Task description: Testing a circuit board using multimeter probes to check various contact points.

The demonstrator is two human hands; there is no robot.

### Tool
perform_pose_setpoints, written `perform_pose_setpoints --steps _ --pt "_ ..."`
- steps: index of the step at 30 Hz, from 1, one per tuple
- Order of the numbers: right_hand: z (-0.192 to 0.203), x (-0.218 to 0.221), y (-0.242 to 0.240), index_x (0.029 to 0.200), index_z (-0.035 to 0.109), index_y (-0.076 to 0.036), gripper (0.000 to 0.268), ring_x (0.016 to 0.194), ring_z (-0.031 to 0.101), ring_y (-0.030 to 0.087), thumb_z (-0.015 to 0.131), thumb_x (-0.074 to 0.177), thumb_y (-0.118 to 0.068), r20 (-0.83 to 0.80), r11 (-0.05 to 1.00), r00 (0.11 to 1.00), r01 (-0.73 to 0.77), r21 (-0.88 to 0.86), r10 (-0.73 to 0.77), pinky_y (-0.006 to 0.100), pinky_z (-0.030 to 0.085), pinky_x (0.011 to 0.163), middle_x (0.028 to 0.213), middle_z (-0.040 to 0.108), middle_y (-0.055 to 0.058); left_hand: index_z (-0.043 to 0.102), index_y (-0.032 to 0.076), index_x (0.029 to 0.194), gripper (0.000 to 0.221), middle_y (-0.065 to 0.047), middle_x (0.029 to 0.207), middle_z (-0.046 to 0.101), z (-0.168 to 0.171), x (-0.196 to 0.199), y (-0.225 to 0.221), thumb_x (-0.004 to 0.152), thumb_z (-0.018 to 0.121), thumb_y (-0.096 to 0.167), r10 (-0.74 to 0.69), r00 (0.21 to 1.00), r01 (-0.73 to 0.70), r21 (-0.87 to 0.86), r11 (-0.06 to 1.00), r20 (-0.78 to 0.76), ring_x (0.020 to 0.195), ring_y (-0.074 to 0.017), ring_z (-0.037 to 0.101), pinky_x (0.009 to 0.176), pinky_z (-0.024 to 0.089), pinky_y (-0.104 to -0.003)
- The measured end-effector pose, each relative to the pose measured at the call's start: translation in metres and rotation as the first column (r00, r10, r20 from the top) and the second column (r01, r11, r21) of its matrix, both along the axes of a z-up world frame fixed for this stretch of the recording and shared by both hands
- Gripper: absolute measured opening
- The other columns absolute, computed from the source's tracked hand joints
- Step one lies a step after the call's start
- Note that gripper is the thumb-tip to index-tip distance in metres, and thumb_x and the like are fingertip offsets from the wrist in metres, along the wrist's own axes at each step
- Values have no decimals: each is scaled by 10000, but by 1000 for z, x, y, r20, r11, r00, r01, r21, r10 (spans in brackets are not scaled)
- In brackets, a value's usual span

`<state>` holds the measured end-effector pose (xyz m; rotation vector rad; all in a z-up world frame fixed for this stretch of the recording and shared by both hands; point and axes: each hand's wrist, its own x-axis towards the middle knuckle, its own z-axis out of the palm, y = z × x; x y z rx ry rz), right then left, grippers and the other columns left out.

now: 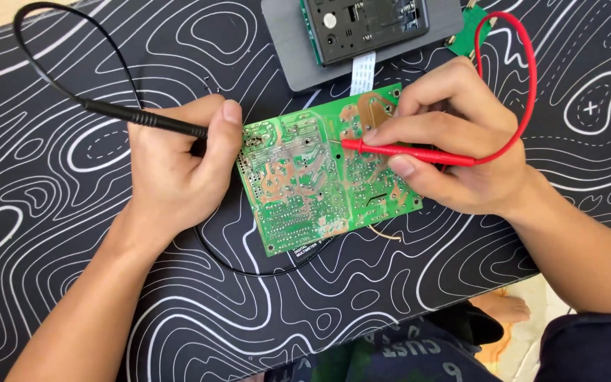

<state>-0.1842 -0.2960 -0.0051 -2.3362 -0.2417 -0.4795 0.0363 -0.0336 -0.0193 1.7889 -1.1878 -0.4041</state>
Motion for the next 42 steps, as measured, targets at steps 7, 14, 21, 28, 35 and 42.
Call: perform_pose_setpoints --steps 7,14,21,28,35,42 --pt "1 0 1 1217 844 7 299 971 580 273 639 1142 -197 10 999 1000 -29 -13 29 437 465 970 1130 605 135 348 111 762 535 25 700 276 0 0 -1 1278 485 146 -11 1000 12 -19 1000 16 633 -137 254 616 189 -371" --pt "4 1 2 1189 844 -1 289 931 586 260 629 1132 -185 29 997 997 -67 -30 68 438 470 941 1101 589 130 323 112 760 546 25 704 255 -1 0 0 1283 473 149 -8 1000 8 -8 1000 17 642 -141 239 623 179 -375" --pt "5 0 2 1168 841 9 286 925 596 277 630 1116 -176 27 997 997 -75 -9 76 439 470 904 1072 584 142 260 108 768 557 12 728 213 2 1 1 1293 435 171 -23 1000 23 -8 1000 -1 665 -152 208 642 149 -401" --pt "3 1 -1 1140 840 25 248 890 604 272 642 1091 -116 49 994 993 -111 -8 111 440 460 866 1056 571 151 263 100 770 558 5 730 218 3 1 2 1297 438 154 -40 999 40 1 999 -24 667 -160 207 645 140 -404" --pt "0 2 -3 1128 833 43 246 854 613 281 639 1079 -101 76 989 986 -148 12 147 439 468 805 1043 560 171 281 75 766 559 -16 722 234 1 1 2 1301 432 138 -47 999 47 -5 999 -23 675 -174 211 652 141 -406" --pt "1 3 -2 1113 825 54 259 833 624 269 622 1080 -103 73 985 983 -169 39 166 408 472 738 1030 563 173 294 68 766 559 -23 730 242 1 1 2 1304 434 131 -56 998 56 -12 998 -9 673 -180 221 655 149 -414"
